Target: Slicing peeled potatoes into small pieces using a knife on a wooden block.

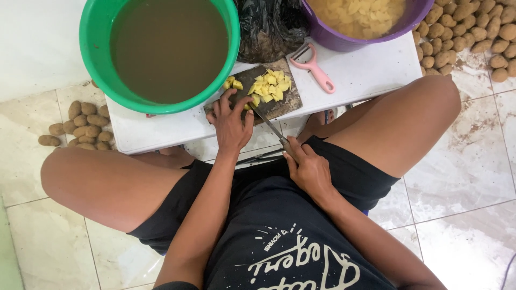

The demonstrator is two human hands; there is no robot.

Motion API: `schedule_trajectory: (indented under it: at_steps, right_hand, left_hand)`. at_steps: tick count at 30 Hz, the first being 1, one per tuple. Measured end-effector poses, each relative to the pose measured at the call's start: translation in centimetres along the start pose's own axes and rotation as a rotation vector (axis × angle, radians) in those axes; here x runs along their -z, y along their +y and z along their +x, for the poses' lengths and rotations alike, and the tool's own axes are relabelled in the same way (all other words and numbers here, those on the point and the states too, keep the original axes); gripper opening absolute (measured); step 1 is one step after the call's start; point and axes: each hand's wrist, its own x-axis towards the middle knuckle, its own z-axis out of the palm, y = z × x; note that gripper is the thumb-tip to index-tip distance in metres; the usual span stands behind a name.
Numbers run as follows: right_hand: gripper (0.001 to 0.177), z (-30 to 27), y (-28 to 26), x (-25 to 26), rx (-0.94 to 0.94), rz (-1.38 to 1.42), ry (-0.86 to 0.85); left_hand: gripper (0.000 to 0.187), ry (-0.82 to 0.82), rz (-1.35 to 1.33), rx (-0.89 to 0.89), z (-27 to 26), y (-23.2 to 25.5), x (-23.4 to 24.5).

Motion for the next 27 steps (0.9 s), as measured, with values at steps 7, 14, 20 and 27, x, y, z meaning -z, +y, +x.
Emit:
schedule_trajectory:
  at_steps: [7,14,20,27]
  right_hand:
    - [0.049,-0.2,-0.2,0.4,0.041,-0.036,0.076]
    - [0.048,0.4,-0.7,0.7,0.055,0.131,0.148]
    - [0.047,0.9,-0.8,0.0,0.1,0.148,0.128]
    - [0.046,1.1,-1.3,0.5,0.116,0.146,0.092]
  left_hand:
    - [0.038,0.022,-0.028,0.03,-0.5,-1.1,-1.5]
    - [0.016,0.141,0.031,0.104,-1.2,-3.7,-2.5]
    - [0.01,0.155,0.036,0.068,-0.9,-3.2,-2.2]
    - [0.005,0.174,-0.052,0.076,-0.7,-2.0,-1.2]
